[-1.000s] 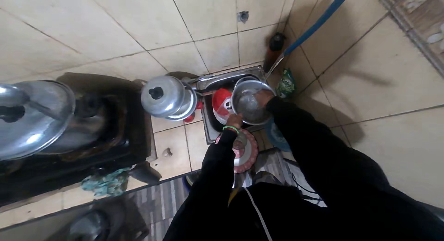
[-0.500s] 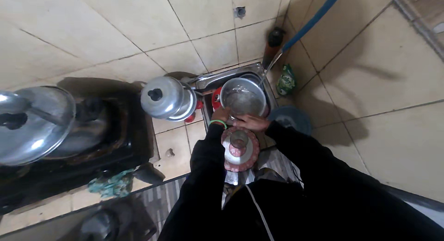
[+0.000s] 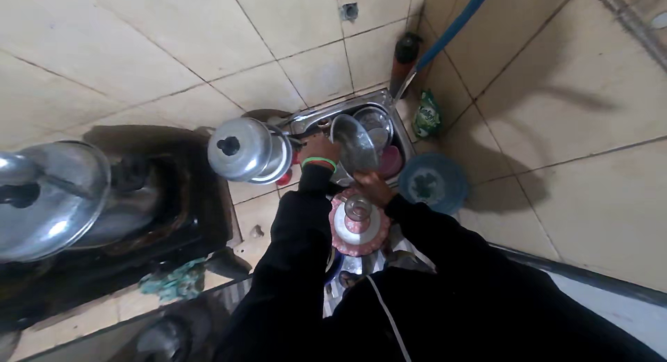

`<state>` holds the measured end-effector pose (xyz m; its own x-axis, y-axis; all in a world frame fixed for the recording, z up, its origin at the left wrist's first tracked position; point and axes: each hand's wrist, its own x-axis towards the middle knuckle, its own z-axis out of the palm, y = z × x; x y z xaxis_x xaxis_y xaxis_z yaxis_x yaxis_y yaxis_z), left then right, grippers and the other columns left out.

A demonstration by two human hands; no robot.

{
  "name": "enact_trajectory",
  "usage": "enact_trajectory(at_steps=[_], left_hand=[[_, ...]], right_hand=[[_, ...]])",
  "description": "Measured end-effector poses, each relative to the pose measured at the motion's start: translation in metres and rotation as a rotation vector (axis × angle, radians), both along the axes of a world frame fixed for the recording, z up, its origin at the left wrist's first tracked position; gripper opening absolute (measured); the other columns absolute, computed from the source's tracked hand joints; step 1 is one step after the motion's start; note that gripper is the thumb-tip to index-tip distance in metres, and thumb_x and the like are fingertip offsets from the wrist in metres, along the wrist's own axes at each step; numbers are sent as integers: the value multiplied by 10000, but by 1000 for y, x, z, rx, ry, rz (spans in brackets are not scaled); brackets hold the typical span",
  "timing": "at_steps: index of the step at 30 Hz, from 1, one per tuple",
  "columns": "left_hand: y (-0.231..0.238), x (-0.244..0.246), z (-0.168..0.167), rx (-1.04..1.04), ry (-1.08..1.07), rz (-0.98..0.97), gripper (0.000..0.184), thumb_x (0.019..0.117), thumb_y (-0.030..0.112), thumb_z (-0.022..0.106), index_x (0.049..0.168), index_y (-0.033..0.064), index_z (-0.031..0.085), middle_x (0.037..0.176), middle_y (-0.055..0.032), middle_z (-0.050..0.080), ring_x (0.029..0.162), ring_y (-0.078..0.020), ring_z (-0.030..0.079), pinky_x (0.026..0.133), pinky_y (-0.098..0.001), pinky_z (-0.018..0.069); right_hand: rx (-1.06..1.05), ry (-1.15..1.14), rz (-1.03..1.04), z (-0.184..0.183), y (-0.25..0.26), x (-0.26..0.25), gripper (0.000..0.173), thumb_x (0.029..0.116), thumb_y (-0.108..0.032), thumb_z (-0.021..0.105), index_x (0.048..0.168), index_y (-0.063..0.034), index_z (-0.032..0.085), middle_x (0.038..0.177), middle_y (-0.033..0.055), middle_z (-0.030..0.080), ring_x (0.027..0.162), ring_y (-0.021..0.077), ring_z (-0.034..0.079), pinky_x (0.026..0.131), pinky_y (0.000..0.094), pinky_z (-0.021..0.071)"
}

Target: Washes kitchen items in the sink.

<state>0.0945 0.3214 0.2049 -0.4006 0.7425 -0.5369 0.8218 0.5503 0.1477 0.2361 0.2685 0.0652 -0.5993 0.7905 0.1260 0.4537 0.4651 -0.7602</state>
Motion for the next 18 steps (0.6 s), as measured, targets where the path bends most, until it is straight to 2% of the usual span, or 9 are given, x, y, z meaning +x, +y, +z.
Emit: enact_trajectory(at_steps=[3,8,11,15,18], left_hand=[[6,12,8,21,44,-47,520,1035,417,546,1172,-73,655,1238,-321,635,1202,-484,603,951,-695,453],[13,26,20,82,62,-85,495,1014,410,587,1160,-56,669,1232,-305,647,1195,-482,608,951,-693,455],[14,33,30,135,50,-95,525,1040,444,529,1153,-51,666,1218,-306,650,1179,-483,616,938,-685,464],[13,38,39,262,-6,-76,640,1041,570,463,1205,-11,672,1184,-299,666,1143,-482,635,914,-689,478],[2,38,56,384,-90,-50,631,1053,545,456,1039,-45,680,1051,-296,676,1035,-483,655,845,-692,480]], right_hand=[[-74,124,-49,1,-3,-5,179,921,-96,728,975,74,724,1000,227,711,969,354,700,914,492,564],[-282,198,-91,11,-2,-8,268,943,-168,735,1070,68,717,1118,218,701,1037,325,686,960,496,545],[-357,369,-114,15,-2,-11,239,912,-121,764,1056,61,706,1024,189,717,934,257,703,872,447,579],[-504,591,-143,25,5,-16,268,884,-30,755,1132,39,681,985,141,721,884,153,693,836,360,589],[-531,708,-161,36,18,-19,254,860,9,742,1097,64,670,957,105,714,861,88,678,820,288,587]])
